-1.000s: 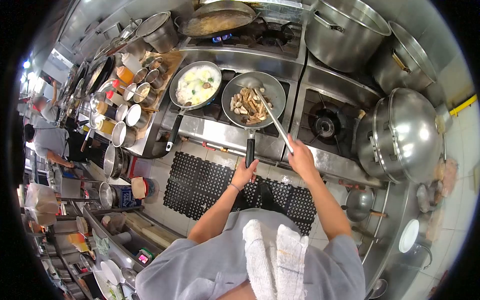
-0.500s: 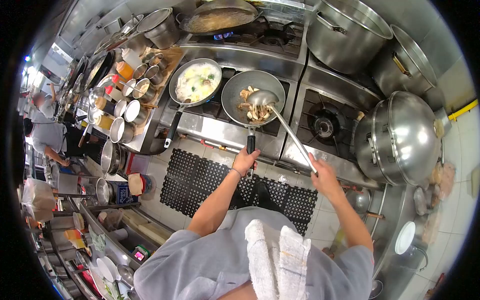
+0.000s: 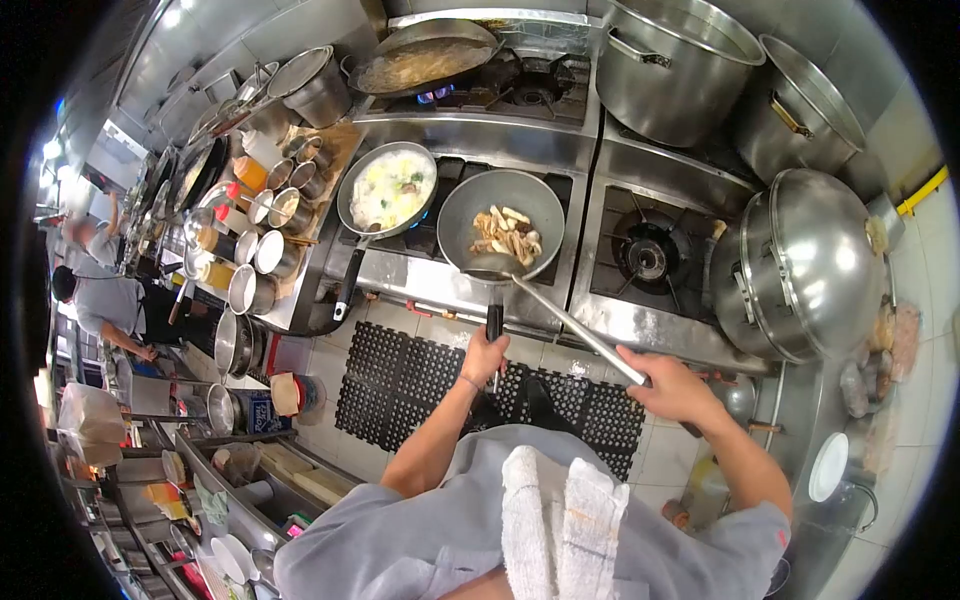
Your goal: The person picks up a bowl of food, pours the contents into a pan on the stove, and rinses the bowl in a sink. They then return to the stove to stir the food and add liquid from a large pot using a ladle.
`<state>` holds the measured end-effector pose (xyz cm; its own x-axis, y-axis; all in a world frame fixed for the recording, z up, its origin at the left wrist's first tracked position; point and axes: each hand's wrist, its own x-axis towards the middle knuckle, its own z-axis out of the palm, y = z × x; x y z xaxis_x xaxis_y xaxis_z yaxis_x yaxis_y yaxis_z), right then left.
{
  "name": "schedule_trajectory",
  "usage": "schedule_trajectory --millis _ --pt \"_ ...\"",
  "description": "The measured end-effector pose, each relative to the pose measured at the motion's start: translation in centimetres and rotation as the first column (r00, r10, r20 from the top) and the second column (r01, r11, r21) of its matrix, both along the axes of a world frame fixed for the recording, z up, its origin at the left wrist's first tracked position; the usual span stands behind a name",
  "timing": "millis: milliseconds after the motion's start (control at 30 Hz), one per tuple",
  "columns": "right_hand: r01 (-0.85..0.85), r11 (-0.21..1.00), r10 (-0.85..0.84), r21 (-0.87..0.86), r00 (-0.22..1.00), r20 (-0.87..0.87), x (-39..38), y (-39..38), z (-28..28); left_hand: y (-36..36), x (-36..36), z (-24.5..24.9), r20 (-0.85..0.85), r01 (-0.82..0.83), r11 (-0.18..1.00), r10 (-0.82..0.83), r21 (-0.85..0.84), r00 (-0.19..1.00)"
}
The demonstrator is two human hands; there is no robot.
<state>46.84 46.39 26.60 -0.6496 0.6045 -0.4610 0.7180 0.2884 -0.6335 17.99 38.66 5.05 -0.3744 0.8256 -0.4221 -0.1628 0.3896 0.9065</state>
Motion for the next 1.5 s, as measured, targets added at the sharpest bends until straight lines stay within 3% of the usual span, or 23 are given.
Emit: schedule_trajectory --millis 100,200,333,467,567,700,800,833,900,967,1000,1033,1067,1100,1133,1167,1200,1233,1267,1300,1333,1400,1500 --pt "0.088 0.996 -0.088 -0.005 0.996 -0.033 -1.1 0.3 -1.5 3.1 -1.9 -0.7 -0.071 0.031 0.999 -0.031 -0.014 0.997" --pt "0.212 0.969 -0.170 0.128 0.945 -0.280 -1.8 0.0 -5.7 3.7 -2.5 -1.0 0.003 0.029 0.999 -0.029 0.023 1.000" --pt "0.500 0.834 -0.552 -0.236 0.731 -0.401 -3.8 -1.2 -8.0 2.0 -1.3 -0.4 0.018 -0.004 1.000 0.004 -0.006 1.000" --pt "0.444 0.635 -0.771 -0.632 0.408 -0.489 -4.0 -1.6 -11.0 2.0 -1.2 -0.4 0.216 0.021 0.998 -0.009 -0.053 0.976" --pt "0.465 0.541 -0.841 -0.701 0.274 -0.467 -2.9 1.0 -16.7 0.2 -2.5 0.9 0.355 0.049 0.996 -0.018 -0.079 0.935" --pt "0.420 0.458 -0.888 -0.784 0.183 -0.421 -0.5 4.6 -20.1 -8.0 -5.4 -2.9 0.363 -0.126 0.979 0.178 -0.161 0.915" --pt "0.380 0.425 -0.905 -0.822 0.171 -0.389 0.1 5.1 -21.3 -18.7 -6.6 -8.5 0.102 -0.326 0.859 0.394 -0.396 0.914" --pt "0.371 0.433 -0.901 -0.821 0.179 -0.395 0.0 5.0 -21.7 -23.8 -7.1 -11.3 0.018 -0.291 0.858 0.329 -0.423 0.944" --pt "0.359 0.439 -0.898 -0.824 0.159 -0.410 0.0 4.7 -22.3 -33.7 -5.7 -13.8 -0.140 -0.324 0.685 0.311 -0.652 0.940" --pt "0.348 0.432 -0.899 -0.832 0.100 -0.425 -0.1 4.3 -22.6 -43.2 -2.9 -14.7 -0.137 -0.378 0.595 0.409 -0.709 0.902" --pt "0.410 0.411 -0.907 -0.815 0.089 -0.412 0.5 4.8 -24.4 -45.8 -1.4 -13.6 -0.168 -0.260 0.600 0.205 -0.757 0.964" --pt "0.416 0.418 -0.905 -0.807 0.114 -0.410 2.1 5.7 -27.7 -47.8 -0.6 -12.7 -0.289 0.010 0.587 -0.414 -0.810 0.863" --pt "0.425 0.536 -0.839 -0.730 0.176 -0.514 2.9 6.1 -27.8 -49.6 0.6 -12.3 -0.373 0.076 0.525 -0.692 -0.848 0.618" --pt "0.429 0.640 -0.760 -0.638 0.229 -0.608 3.9 6.3 -27.8 -51.3 1.9 -12.8 -0.437 0.013 0.524 -0.724 -0.852 0.534" --pt "0.510 0.512 -0.850 -0.692 0.185 -0.492 3.6 6.9 -27.3 -52.8 3.3 -13.9 -0.440 -0.113 0.566 -0.485 -0.817 0.756" --pt "0.553 0.574 -0.808 -0.604 0.263 -0.527 4.8 7.9 -29.1 -54.2 4.9 -15.0 -0.458 -0.285 0.580 -0.176 -0.764 0.871" --pt "0.551 0.523 -0.851 -0.651 0.299 -0.431 5.0 8.9 -29.0 -53.9 5.6 -13.8 -0.372 -0.515 0.531 0.359 -0.673 0.856" --pt "0.599 0.467 -0.884 -0.651 0.325 -0.335 5.5 9.4 -29.5 -52.0 6.3 -10.9 -0.273 -0.771 0.320 0.804 -0.550 0.528" --pt "0.478 0.588 -0.805 -0.653 0.427 -0.412 6.3 10.2 -30.7 -51.5 6.0 -10.0 -0.433 -0.829 0.237 0.762 -0.507 0.482" --pt "0.558 0.513 -0.855 -0.653 0.396 -0.334 5.2 10.5 -29.9 -51.0 5.6 -8.8 -0.374 -0.936 0.112 0.896 -0.333 0.240" --pt "0.666 0.496 -0.869 -0.558 0.388 -0.309 4.5 10.6 -30.0 -51.2 4.2 -7.3 -0.296 -0.948 0.040 0.945 -0.315 0.139" --pt "0.707 0.704 -0.677 -0.065 0.642 -0.360 4.7 10.8 -30.4 -52.2 1.1 -4.8 -0.269 -0.967 -0.025 0.962 -0.254 0.046" --pt "0.722 0.665 -0.644 0.192 0.684 -0.342 4.4 10.1 -29.8 -55.9 -2.8 -1.8 -0.044 -0.985 -0.175 0.984 -0.010 -0.174"
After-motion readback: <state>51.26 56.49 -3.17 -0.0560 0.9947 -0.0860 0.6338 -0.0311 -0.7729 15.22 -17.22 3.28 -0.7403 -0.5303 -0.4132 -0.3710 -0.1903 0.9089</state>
